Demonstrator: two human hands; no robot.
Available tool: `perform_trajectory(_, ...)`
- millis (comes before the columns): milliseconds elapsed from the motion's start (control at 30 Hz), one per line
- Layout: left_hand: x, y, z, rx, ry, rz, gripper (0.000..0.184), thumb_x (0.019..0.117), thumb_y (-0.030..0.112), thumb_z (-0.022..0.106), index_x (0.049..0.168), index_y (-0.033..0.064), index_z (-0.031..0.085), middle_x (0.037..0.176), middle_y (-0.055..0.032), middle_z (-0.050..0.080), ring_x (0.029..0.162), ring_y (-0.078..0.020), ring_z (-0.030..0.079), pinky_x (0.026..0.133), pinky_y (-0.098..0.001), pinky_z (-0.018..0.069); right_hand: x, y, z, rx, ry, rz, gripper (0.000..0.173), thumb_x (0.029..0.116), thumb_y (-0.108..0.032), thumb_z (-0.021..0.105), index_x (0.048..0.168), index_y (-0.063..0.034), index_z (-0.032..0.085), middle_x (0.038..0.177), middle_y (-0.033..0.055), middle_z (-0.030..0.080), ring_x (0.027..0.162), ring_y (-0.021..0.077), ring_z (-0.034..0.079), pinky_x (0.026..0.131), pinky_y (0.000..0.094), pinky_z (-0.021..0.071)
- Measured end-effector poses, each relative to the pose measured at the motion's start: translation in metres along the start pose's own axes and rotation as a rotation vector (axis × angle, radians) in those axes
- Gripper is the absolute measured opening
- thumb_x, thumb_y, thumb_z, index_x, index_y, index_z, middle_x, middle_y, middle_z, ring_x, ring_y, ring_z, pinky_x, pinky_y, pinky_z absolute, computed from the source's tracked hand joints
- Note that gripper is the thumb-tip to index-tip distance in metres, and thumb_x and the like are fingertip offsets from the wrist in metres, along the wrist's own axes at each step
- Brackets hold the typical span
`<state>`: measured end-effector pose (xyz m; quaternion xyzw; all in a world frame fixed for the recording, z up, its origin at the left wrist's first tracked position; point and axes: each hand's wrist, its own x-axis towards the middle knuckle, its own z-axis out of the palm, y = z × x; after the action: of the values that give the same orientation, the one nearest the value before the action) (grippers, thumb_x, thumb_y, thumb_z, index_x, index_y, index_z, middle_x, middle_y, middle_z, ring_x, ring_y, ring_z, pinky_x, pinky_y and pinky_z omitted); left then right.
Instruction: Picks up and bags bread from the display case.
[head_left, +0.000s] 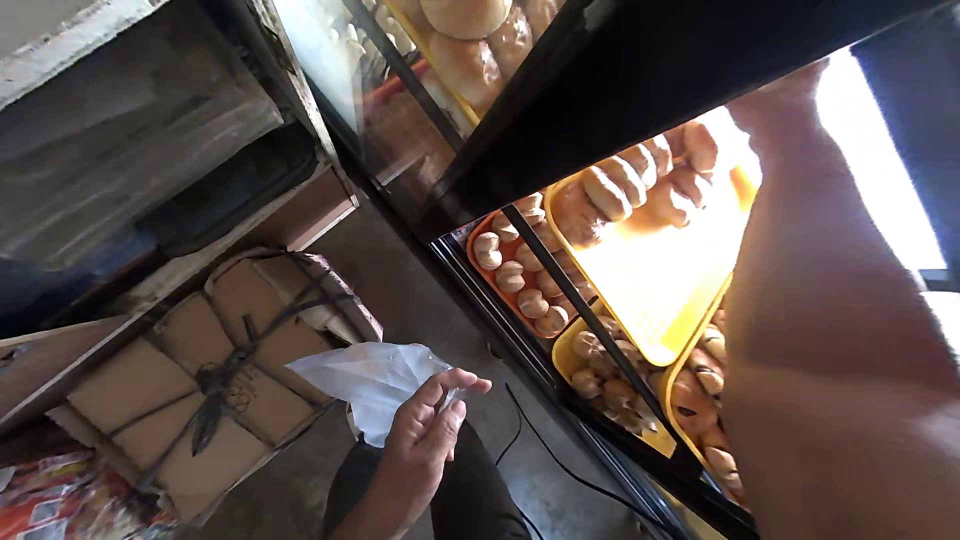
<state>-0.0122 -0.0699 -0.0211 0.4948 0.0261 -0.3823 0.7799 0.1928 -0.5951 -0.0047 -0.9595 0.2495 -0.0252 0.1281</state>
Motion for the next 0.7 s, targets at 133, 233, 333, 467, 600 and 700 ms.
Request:
perform_trajectory(133,0.002,0.003,-0.005,0.000,0.010,-0.001,0.032,0.1041,0.006,0.044,0.130,0.0044,0.063,0.123,-0.0072,0.070,0.061,0.0013,0.051,0.054,-0.0163,0.0423,0.000,0.009,-0.003,0.043,-0.011,-0.037,0.046,0.0958,-0.021,0.066,0.137,-0.0022,0.059,0.125,0.0310,0.064,0.117,0.0425,0.061,0.103,0.0610,0.0427)
perform_trajectory(233,0.003,0.004,-0.009,-0.011,0.011,0.019,0.032,0.1041,0.005,0.044,0.130,0.0038,0.063,0.125,-0.0080,0.069,0.061,0.0009,0.051,0.054,-0.0164,0.0426,-0.016,-0.002,-0.010,0.106,-0.038,-0.011,0.037,0.0937,-0.024,0.065,0.126,-0.0071,0.061,0.112,0.0178,0.065,0.100,0.0216,0.062,0.090,0.0478,0.0490)
perform_trajectory(333,0.002,0.006,-0.013,-0.020,0.025,0.024,0.032,0.1047,0.006,0.044,0.129,0.0044,0.064,0.125,-0.0077,0.069,0.061,0.0027,0.051,0.054,-0.0151,0.0431,-0.060,-0.097,-0.025,0.235,-0.019,0.360,0.020,0.1010,-0.001,0.052,0.120,0.0079,0.052,0.100,0.0084,0.049,0.080,0.0048,0.042,0.078,0.0196,0.0388)
perform_trajectory(467,0.002,0.005,-0.018,-0.030,0.031,0.029,0.032,0.1050,0.007,0.044,0.130,0.0040,0.063,0.126,-0.0096,0.069,0.060,0.0021,0.050,0.053,-0.0153,0.0420,-0.076,-0.121,-0.030,0.204,-0.044,0.421,0.027,0.1022,0.000,0.049,0.126,0.0125,0.046,0.103,0.0088,0.045,0.082,0.0065,0.039,0.079,0.0200,0.0365)
perform_trajectory(600,0.003,0.006,-0.020,-0.014,0.045,0.042,0.032,0.1041,0.006,0.044,0.130,0.0030,0.063,0.125,-0.0104,0.069,0.059,0.0013,0.050,0.052,-0.0159,0.0421,-0.058,-0.107,-0.021,0.101,-0.043,0.344,0.046,0.1039,-0.004,0.053,0.145,0.0149,0.042,0.150,0.0342,0.043,0.139,0.0385,0.042,0.119,0.0477,0.0250)
perform_trajectory(700,0.002,0.016,-0.020,0.209,0.090,0.008,0.033,0.1014,0.006,0.047,0.131,0.0042,0.061,0.124,-0.0054,0.070,0.063,-0.0016,0.054,0.051,-0.0173,0.0422,-0.038,-0.044,0.002,0.137,0.161,0.143,0.046,0.1003,-0.026,0.059,0.137,0.0008,0.057,0.126,0.0222,0.063,0.115,0.0210,0.061,0.103,0.0332,0.0451)
